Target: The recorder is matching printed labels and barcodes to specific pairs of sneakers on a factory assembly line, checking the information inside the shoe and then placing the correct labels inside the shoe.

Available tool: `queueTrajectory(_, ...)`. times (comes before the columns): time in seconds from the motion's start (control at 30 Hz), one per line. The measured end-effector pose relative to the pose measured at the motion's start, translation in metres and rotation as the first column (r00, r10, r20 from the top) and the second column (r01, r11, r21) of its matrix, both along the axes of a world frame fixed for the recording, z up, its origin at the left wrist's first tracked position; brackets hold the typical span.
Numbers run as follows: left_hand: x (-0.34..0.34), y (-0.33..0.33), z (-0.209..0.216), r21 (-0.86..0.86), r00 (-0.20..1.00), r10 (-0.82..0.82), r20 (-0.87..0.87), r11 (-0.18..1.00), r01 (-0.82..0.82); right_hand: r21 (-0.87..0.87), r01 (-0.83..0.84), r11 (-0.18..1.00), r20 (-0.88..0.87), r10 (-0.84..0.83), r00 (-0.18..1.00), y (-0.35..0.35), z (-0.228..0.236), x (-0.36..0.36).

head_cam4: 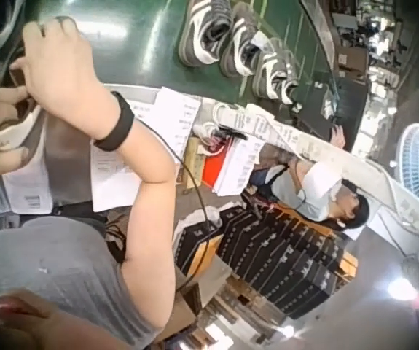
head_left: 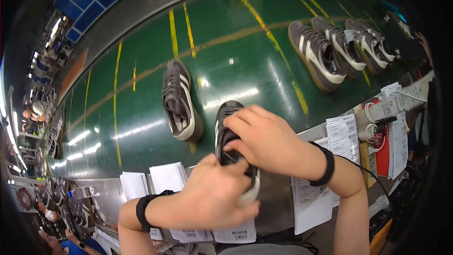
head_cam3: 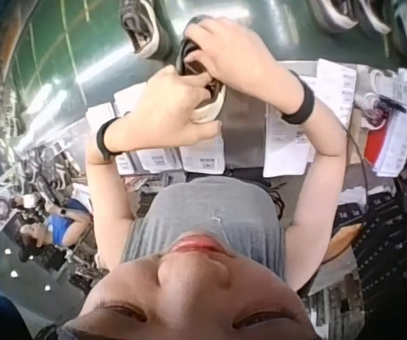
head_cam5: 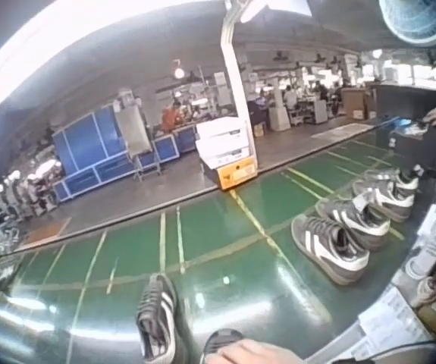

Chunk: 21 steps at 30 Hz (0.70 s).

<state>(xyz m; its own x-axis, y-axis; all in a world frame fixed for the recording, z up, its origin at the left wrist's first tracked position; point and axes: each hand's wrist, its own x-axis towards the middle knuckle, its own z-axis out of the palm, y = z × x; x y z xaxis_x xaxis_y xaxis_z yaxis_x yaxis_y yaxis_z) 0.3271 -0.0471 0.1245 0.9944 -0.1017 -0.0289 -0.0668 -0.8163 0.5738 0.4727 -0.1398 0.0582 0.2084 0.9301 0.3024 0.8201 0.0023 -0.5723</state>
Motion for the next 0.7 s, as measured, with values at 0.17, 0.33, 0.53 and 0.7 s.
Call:
queueTrajectory(0.17,-0.010,0.009,0.009,-0.150,0.965,-0.203,-0.168,0.972,0.178,0.086,-0.093,0.992,-0.037,0.096,0.995,0.005,-0.002,0.001)
queueTrajectory(0.33,-0.010,-0.012,-0.003,-0.090,0.997,0.080,-0.006,0.993,-0.080,0.057,-0.098,0.994,-0.545,0.113,0.831,0.032,-0.013,0.026)
queueTrajectory(0.53,-0.016,0.003,-0.021,-0.135,0.990,0.024,0.139,0.991,-0.005,-0.312,-0.155,0.937,-0.765,-0.151,0.626,0.047,-0.004,0.036)
queueTrajectory(0.7,-0.014,0.023,-0.024,-0.211,0.870,0.076,0.487,0.977,0.033,0.221,-0.205,0.953,-0.037,0.218,0.975,0.034,0.006,0.041)
